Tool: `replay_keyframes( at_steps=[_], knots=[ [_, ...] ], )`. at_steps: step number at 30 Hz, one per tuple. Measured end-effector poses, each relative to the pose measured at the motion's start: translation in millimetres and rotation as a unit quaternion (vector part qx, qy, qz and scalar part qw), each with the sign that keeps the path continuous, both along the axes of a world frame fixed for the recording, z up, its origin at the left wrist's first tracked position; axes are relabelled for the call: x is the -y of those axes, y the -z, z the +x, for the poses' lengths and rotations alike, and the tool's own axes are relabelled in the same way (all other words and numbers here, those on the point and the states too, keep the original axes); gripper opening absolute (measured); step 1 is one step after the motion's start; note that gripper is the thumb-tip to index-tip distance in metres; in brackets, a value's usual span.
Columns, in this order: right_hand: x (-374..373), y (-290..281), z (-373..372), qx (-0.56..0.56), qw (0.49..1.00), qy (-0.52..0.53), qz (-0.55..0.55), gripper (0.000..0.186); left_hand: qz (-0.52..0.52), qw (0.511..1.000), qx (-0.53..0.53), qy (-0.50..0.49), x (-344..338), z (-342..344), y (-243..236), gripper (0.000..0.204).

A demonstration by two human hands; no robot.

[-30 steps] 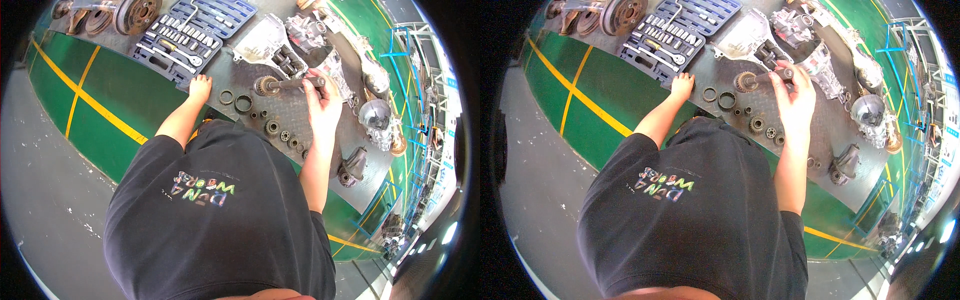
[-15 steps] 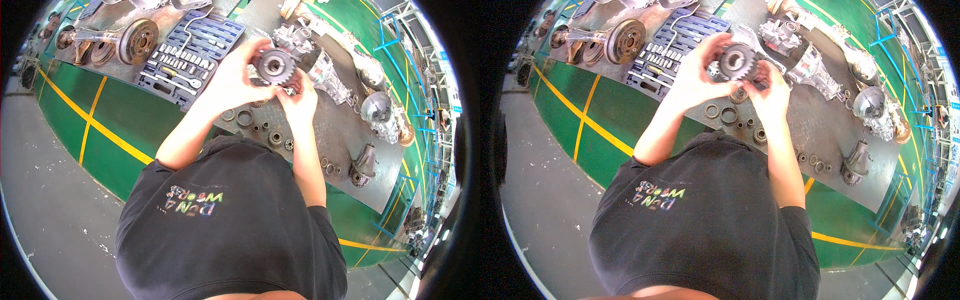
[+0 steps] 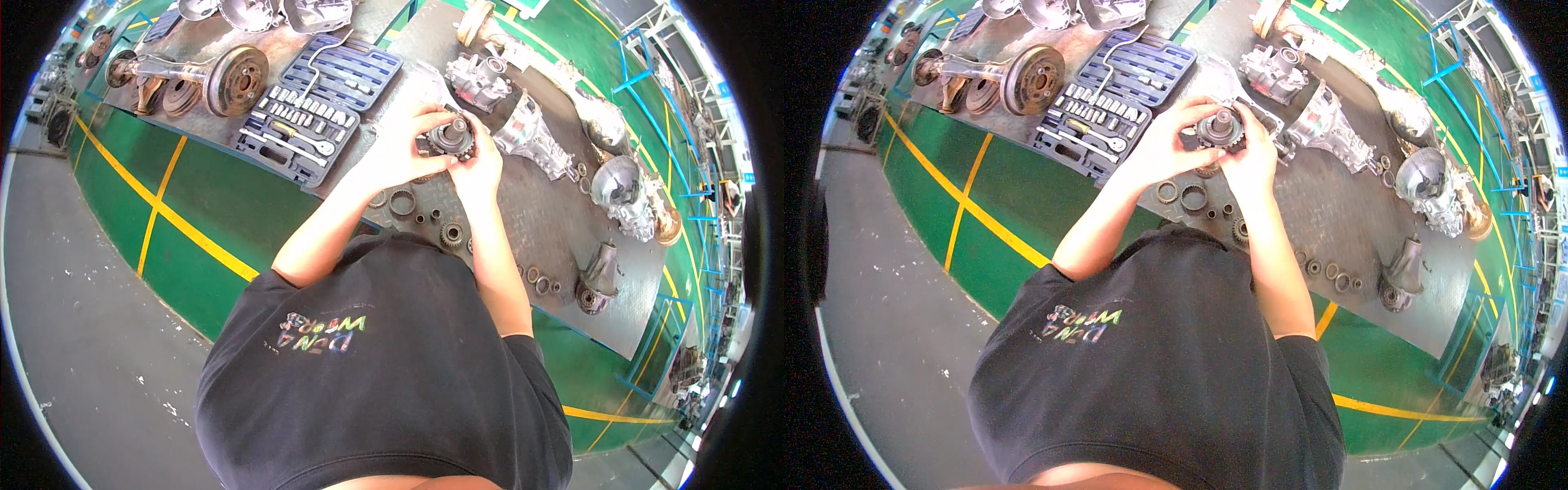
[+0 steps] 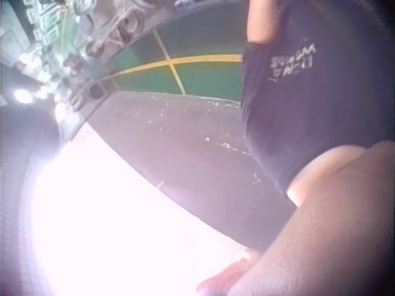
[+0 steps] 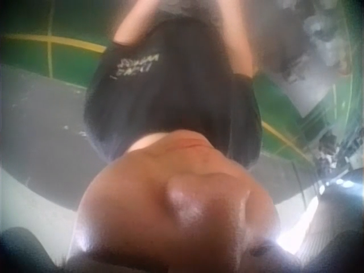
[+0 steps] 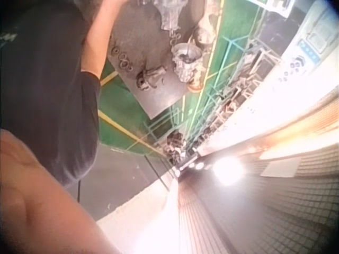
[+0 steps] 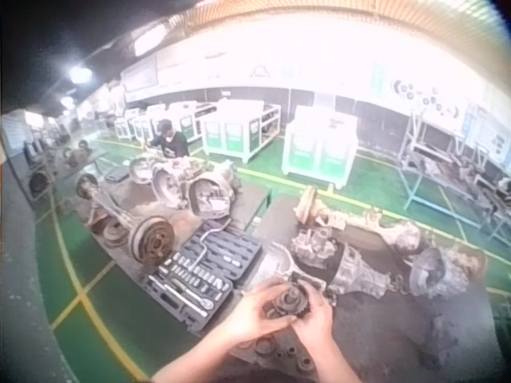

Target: Manipulating and assembling gears and shafts from a vehicle transmission on a workbench.

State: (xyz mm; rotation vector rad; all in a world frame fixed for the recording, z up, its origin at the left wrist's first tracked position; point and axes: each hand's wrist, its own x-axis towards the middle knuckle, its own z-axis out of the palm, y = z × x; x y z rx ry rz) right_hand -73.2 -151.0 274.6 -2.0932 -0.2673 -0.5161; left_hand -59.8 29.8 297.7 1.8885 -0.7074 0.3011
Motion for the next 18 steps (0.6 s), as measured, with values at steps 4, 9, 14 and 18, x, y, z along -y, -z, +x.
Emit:
replay_keyframes(
  at_steps=[4,9,14,18],
  knots=[
    [1.9,-3.9,1.0,0.024,0.999,-0.008,-0.036,0.07,0.045,0.999,-0.004,-0.005,2.2,1.0,-3.5,0.054],
    [0.5,-9.2,6.6,0.063,0.996,-0.026,-0.058,0.074,0.047,0.998,-0.016,-0.049,12.0,4.7,-8.2,0.037],
    [7.5,-10.9,12.4,0.003,0.995,-0.06,-0.076,0.088,0.038,0.998,-0.004,-0.053,14.2,7.5,-7.5,0.035],
    [11.5,16.5,15.1,-0.047,0.994,-0.075,-0.066,0.086,0.025,0.991,0.126,-0.045,11.9,16.0,-3.6,0.036]
  ],
)
